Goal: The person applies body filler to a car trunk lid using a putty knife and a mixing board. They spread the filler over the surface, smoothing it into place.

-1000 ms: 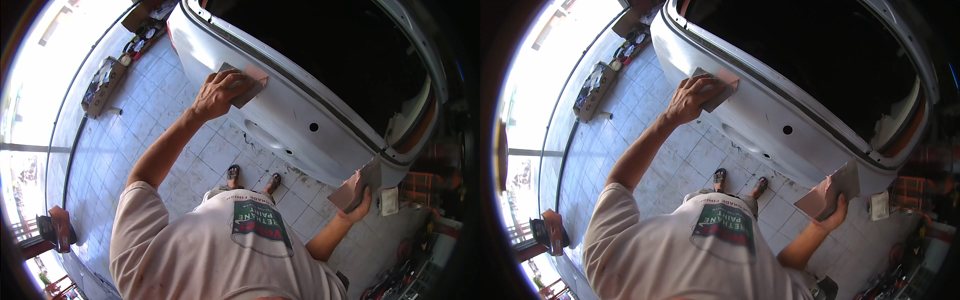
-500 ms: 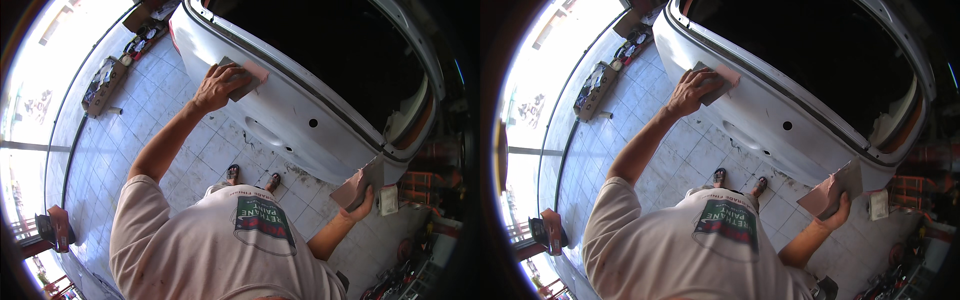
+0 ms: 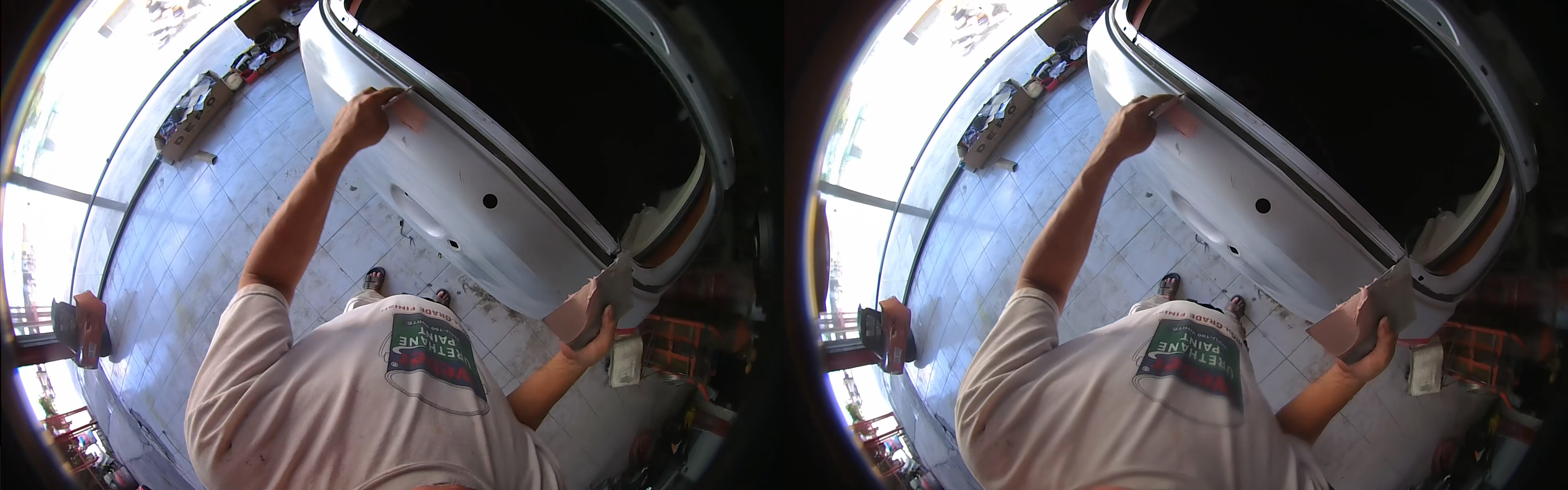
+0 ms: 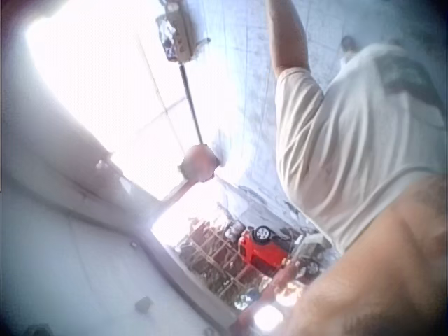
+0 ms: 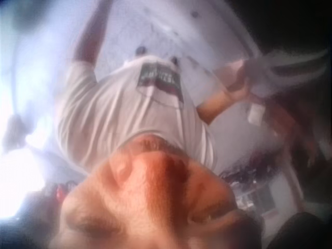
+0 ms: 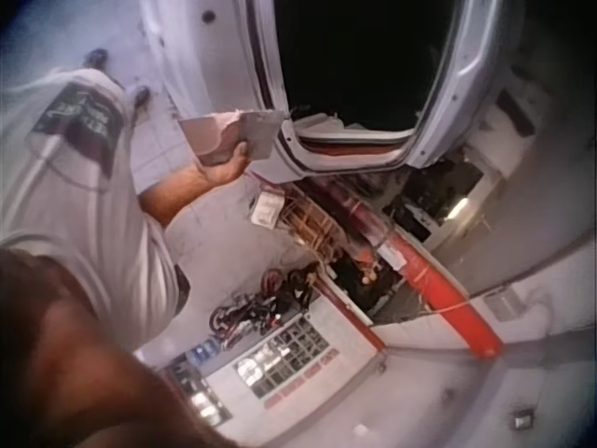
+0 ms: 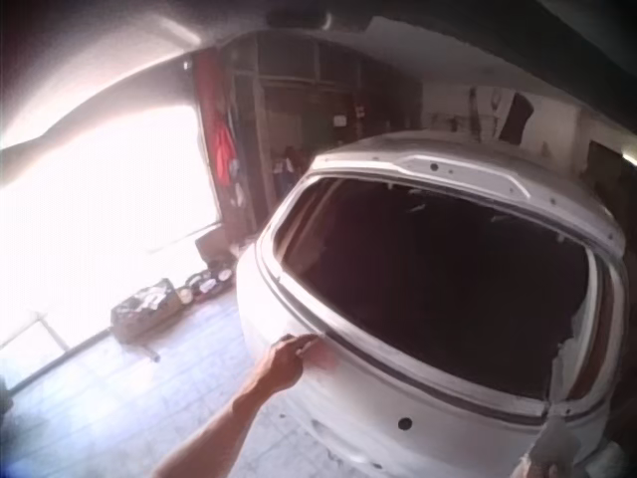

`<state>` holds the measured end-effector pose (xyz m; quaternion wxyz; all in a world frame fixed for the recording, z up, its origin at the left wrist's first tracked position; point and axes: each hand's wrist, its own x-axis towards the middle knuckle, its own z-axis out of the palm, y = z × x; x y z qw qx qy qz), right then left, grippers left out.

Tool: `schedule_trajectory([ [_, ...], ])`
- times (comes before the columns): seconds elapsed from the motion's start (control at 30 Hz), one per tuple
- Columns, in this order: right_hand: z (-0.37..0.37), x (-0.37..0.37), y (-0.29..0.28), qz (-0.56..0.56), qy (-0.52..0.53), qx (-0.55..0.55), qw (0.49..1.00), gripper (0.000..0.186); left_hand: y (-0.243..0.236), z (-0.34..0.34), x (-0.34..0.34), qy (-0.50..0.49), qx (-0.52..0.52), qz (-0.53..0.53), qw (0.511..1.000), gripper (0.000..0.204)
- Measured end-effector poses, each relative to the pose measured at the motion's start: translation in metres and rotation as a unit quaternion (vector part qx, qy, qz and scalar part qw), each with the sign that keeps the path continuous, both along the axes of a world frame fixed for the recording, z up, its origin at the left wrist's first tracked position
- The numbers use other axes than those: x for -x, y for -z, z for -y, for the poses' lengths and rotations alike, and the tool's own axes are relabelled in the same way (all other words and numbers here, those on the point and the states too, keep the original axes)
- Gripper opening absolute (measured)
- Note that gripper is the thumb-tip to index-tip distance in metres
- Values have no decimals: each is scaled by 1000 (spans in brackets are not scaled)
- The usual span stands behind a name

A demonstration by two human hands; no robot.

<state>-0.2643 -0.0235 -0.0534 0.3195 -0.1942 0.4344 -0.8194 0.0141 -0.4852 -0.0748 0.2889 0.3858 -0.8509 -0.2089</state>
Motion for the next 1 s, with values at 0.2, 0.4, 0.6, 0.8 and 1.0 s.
schedule_trajectory([
  [0.2, 13, 46, 12, 44, -25, -12, 999, 54, -10, -95, 28, -12, -18, 26, 999, 60],
  [0.4, 20, 97, 20, -65, -121, 20, 990, 54, 6, 1, -2, -111, -7, 2, 994, 61],
  [0.6, 9, 125, 14, 36, -169, 48, 984, 53, 3, -56, 43, -221, -10, 51, 974, 56],
  [0.8, 32, 129, 20, 46, -140, 24, 989, 52, -7, -143, 61, -128, -26, 50, 990, 57],
  [1.0, 40, 123, 26, 43, -136, 48, 989, 53, 6, -12, -13, -154, -27, 4, 988, 52],
])
